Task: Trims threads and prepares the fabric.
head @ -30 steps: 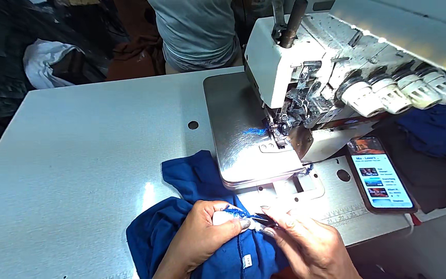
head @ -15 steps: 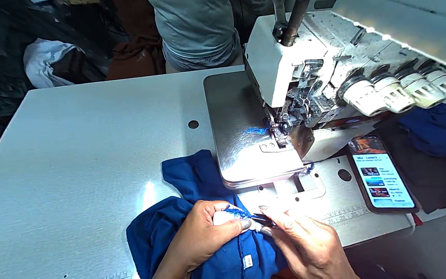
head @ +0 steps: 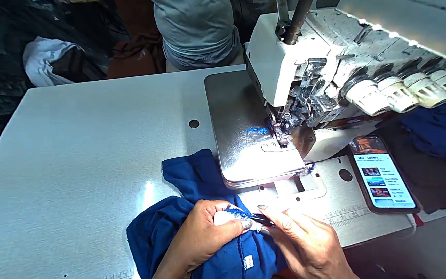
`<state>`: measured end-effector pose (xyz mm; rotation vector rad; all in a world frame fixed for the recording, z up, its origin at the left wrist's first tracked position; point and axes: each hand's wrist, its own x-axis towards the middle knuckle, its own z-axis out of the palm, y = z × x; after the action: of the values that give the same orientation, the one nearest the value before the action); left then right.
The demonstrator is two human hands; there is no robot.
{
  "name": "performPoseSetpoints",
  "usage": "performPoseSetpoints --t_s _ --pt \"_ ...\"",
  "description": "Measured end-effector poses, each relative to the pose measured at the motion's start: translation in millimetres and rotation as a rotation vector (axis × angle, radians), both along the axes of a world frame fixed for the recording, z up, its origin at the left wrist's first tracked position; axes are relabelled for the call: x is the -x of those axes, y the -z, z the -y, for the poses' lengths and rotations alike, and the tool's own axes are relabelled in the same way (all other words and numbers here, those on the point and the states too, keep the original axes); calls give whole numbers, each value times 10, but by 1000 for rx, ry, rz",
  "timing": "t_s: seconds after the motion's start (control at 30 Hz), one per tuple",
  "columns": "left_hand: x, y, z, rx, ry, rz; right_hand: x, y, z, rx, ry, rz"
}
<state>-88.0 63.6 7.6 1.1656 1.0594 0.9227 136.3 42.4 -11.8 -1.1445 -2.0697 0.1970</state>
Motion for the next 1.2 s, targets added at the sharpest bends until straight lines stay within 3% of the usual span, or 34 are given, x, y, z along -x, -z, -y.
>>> performPoseSetpoints --t_s 0.43,0.9,1.2 --pt "7 0 0 -4 10 0 33 44 -10 -41 -25 -1" --pt "-1 25 6 -35 12 -5 61 -73 -15 -204 75 232" --pt "5 19 10 -33 -17 3 33 -51 -30 -104 1 107"
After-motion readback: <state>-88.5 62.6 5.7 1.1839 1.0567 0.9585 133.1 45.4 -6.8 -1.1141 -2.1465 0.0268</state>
